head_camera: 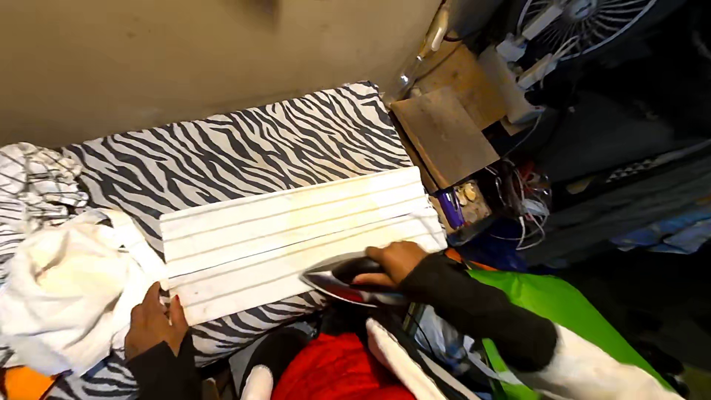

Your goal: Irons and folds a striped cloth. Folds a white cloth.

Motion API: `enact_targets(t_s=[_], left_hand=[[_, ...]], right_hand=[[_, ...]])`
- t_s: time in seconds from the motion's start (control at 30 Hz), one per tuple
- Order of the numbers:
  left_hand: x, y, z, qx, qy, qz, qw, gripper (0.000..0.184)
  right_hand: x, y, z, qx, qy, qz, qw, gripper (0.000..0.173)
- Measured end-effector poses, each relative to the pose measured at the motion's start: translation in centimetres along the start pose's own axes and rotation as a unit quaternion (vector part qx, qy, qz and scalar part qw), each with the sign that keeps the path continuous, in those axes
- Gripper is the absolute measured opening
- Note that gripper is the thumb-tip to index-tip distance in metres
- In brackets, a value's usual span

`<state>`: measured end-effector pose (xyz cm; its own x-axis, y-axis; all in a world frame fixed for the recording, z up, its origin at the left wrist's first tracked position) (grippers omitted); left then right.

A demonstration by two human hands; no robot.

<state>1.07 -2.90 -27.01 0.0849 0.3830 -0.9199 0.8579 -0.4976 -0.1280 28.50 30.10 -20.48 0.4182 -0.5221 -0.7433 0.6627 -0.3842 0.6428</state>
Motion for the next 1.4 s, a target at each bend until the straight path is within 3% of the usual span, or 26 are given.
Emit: enact_targets(t_s=[0.07, 0.13, 0.23, 0.3, 0.37, 0.47, 0.57, 0.67, 0.77, 0.87, 0.97, 1.1, 1.2, 1.27, 1.4], left_hand=[[-1.6, -0.7, -2.3, 0.069, -0.003, -0.063, 0.996, 0.044], [-1.8, -1.9, -5.9, 0.137, 0.024, -0.077, 0.987, 0.041], [1.5, -5.8, -10.0, 0.202, 0.059, -0.038, 0.977, 0.045], [5.1, -7.7, -9.7, 0.195, 0.021, 0.018, 0.980, 0.058], [6.5, -8.0, -8.3, 0.162, -0.030, 0.044, 0.985, 0.065], [6.4, -7.8, -7.5, 0.152, -0.051, 0.048, 0.986, 0.068], [6.7, -7.8, -7.4, 0.159, -0.043, 0.034, 0.986, 0.070], [6.8, -7.8, -7.1, 0.168, -0.040, 0.025, 0.985, 0.074], [6.5, -7.7, -7.2, 0.164, -0.037, 0.027, 0.985, 0.075], [6.5, -8.0, -7.3, 0.161, -0.046, 0.026, 0.985, 0.076], [6.6, -7.7, -7.2, 0.187, -0.044, 0.029, 0.981, 0.078], [5.5, -4.6, -9.1, 0.310, -0.005, 0.041, 0.950, 0.084], [5.9, -0.6, -9.4, 0.341, 0.002, 0.072, 0.937, 0.088], [6.6, 0.6, -8.5, 0.343, 0.013, 0.068, 0.937, 0.076], [5.0, -0.2, -7.9, 0.339, 0.008, -0.032, 0.940, 0.055]], right_hand=[[-3.0, 0.8, -1.8, 0.052, -0.034, -0.067, 0.996, 0.072], [-4.6, -0.2, -0.9, 0.104, -0.080, -0.094, 0.987, 0.069], [-4.1, -5.3, 5.7, 0.106, -0.128, -0.060, 0.984, 0.068], [-3.5, -7.7, 11.2, 0.073, -0.121, -0.020, 0.990, 0.067], [-4.4, -8.9, 13.4, 0.067, -0.111, -0.024, 0.991, 0.066], [-6.2, -10.0, 8.2, 0.122, -0.146, -0.103, 0.976, 0.065], [-6.6, -7.7, -3.5, 0.240, -0.147, -0.195, 0.939, 0.069], [-4.9, -1.5, -13.3, 0.401, -0.177, -0.186, 0.879, 0.076], [-3.1, 2.1, -15.6, 0.481, -0.194, -0.181, 0.835, 0.077], [-4.2, 0.6, -14.9, 0.442, -0.197, -0.178, 0.857, 0.074], [-6.0, -2.5, -15.9, 0.343, -0.184, -0.230, 0.892, 0.072], [-13.5, -3.0, -18.3, 0.306, -0.163, -0.226, 0.910, 0.070], [-18.2, -2.3, -20.6, 0.306, -0.149, -0.261, 0.903, 0.067], [-19.7, -3.8, -22.9, 0.305, -0.132, -0.262, 0.906, 0.066], [-20.4, -6.7, -26.6, 0.307, -0.140, -0.255, 0.906, 0.068]])
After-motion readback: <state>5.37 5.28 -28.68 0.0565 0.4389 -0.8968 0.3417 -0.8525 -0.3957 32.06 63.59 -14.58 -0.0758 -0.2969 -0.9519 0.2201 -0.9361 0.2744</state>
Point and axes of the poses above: each hand's wrist, its own y-axis away from the middle knuckle, its own x-axis out of the palm, z = x × y, the point moved 9 cm from there along -y, towards the middle knuckle, and after that the axes turned 6 degrees about x, right-handed, at the moved point
